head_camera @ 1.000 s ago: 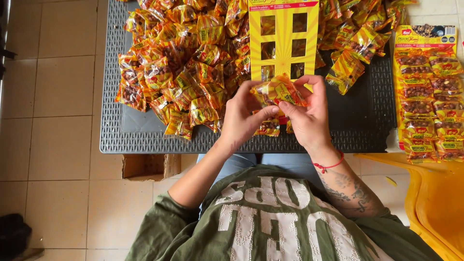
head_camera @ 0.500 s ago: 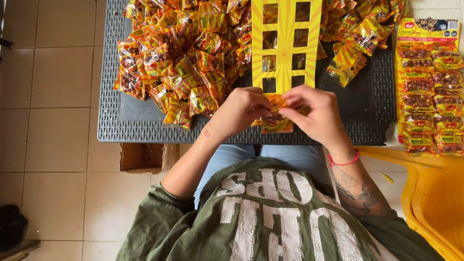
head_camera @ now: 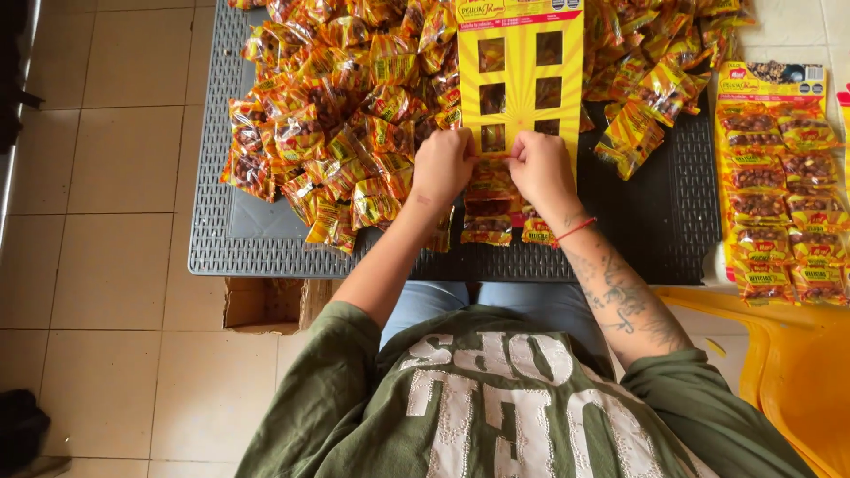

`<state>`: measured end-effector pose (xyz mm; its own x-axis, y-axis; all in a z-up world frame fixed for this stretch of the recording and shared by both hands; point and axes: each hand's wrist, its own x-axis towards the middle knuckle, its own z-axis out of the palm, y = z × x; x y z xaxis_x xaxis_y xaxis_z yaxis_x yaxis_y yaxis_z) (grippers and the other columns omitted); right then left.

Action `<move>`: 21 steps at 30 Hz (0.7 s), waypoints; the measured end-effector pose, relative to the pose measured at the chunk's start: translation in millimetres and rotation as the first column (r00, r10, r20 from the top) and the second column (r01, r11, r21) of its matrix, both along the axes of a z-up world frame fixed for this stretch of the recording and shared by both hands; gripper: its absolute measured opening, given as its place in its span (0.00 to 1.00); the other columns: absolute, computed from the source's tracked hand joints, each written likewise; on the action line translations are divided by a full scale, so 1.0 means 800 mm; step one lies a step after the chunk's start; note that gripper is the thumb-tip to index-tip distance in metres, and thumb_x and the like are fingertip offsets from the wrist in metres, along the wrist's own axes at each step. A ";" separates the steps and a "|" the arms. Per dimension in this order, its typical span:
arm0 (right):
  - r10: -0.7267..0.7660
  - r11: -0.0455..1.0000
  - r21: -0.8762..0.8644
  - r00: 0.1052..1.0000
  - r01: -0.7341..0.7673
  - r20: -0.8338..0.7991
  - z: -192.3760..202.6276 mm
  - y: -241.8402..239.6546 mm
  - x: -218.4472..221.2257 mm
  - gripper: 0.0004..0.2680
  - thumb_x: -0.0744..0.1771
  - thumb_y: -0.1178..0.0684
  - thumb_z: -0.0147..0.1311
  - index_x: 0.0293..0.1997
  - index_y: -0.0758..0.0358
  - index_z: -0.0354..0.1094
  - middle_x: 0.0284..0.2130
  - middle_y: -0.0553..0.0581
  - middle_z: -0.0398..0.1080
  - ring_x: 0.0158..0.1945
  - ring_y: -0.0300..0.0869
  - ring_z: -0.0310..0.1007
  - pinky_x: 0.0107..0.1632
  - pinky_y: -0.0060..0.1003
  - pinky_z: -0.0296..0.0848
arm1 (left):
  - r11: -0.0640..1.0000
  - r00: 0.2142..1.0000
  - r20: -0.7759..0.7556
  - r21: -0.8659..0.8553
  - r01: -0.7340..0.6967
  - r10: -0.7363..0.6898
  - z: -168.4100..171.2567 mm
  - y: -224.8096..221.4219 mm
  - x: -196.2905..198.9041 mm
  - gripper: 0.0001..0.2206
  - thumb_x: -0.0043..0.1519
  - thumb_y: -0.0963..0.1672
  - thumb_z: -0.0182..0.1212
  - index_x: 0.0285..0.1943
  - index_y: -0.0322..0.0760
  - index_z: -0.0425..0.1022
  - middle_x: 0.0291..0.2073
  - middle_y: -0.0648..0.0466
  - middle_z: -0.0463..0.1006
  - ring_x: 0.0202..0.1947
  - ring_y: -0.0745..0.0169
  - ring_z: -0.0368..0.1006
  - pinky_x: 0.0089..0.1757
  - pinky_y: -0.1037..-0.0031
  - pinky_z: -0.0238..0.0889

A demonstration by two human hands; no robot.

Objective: The person attaches snack packets to a yellow cardboard display rack by inserting their edges into slots, then places the finished rack onto a stack.

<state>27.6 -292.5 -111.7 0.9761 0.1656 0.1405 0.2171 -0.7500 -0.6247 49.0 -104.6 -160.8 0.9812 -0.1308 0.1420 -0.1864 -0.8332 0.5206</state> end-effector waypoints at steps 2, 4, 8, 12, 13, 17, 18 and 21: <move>-0.008 0.993 -0.120 0.999 0.013 0.046 0.029 0.016 -0.018 0.05 0.61 0.61 0.65 0.29 0.64 0.70 0.18 0.56 0.72 0.26 0.54 0.77 0.29 0.48 0.74 | 0.995 0.998 -0.001 0.083 -0.064 0.064 0.021 -0.001 -0.016 0.09 0.50 0.48 0.73 0.31 0.47 0.77 0.26 0.53 0.79 0.29 0.43 0.81 0.31 0.53 0.77; 0.147 0.979 -0.171 0.962 -0.108 0.231 0.061 0.035 -0.048 0.06 0.64 0.70 0.56 0.41 0.73 0.69 0.35 0.71 0.73 0.41 0.63 0.77 0.44 0.53 0.78 | 0.991 0.987 0.143 0.106 -0.085 0.070 0.089 -0.001 -0.062 0.12 0.51 0.43 0.74 0.39 0.41 0.75 0.35 0.51 0.79 0.38 0.44 0.80 0.36 0.56 0.76; 0.412 0.900 -0.200 0.905 -0.387 0.107 0.084 0.035 -0.067 0.08 0.65 0.59 0.62 0.44 0.74 0.72 0.39 0.72 0.73 0.48 0.64 0.75 0.49 0.56 0.76 | 0.957 0.949 0.277 0.196 -0.213 0.154 0.133 0.053 -0.087 0.25 0.48 0.43 0.79 0.53 0.40 0.74 0.46 0.50 0.76 0.55 0.45 0.71 0.50 0.52 0.70; 0.313 0.944 0.051 0.934 -0.326 0.169 0.077 0.018 -0.068 0.08 0.68 0.58 0.59 0.50 0.71 0.71 0.42 0.68 0.72 0.51 0.58 0.73 0.55 0.50 0.73 | 0.986 0.940 0.308 0.032 -0.167 0.149 0.081 0.094 -0.072 0.16 0.52 0.43 0.73 0.49 0.41 0.80 0.42 0.52 0.80 0.53 0.47 0.73 0.50 0.56 0.69; 0.250 0.939 0.186 0.944 -0.291 0.215 0.086 0.018 -0.068 0.07 0.69 0.59 0.60 0.49 0.72 0.71 0.39 0.67 0.72 0.48 0.57 0.74 0.51 0.49 0.75 | 0.988 0.913 0.385 -0.123 -0.094 0.135 0.067 0.100 -0.060 0.07 0.56 0.39 0.67 0.42 0.41 0.83 0.37 0.54 0.82 0.47 0.48 0.78 0.47 0.61 0.72; 0.254 0.730 0.672 0.962 -0.122 -0.101 0.077 0.035 -0.065 0.13 0.73 0.48 0.49 0.58 0.69 0.66 0.55 0.70 0.70 0.63 0.62 0.67 0.64 0.58 0.66 | 0.950 0.739 0.674 -0.234 0.206 0.005 0.148 0.051 -0.088 0.07 0.60 0.38 0.66 0.40 0.43 0.85 0.41 0.56 0.85 0.53 0.45 0.77 0.57 0.57 0.65; 0.321 0.506 0.862 0.921 0.029 -0.219 0.064 0.036 -0.062 0.16 0.72 0.44 0.49 0.61 0.68 0.65 0.56 0.68 0.70 0.63 0.60 0.69 0.63 0.57 0.70 | 0.937 0.722 0.682 -0.166 0.307 -0.116 0.161 0.034 -0.101 0.07 0.57 0.38 0.67 0.37 0.45 0.86 0.44 0.57 0.84 0.60 0.44 0.71 0.62 0.53 0.59; 0.335 0.258 0.943 0.897 0.208 -0.290 0.060 0.018 -0.060 0.13 0.69 0.49 0.55 0.55 0.66 0.69 0.49 0.64 0.74 0.54 0.51 0.75 0.58 0.47 0.75 | 0.841 0.772 0.572 -0.244 0.483 -0.277 0.156 0.006 -0.131 0.07 0.55 0.46 0.71 0.41 0.48 0.84 0.56 0.57 0.78 0.70 0.39 0.59 0.67 0.41 0.46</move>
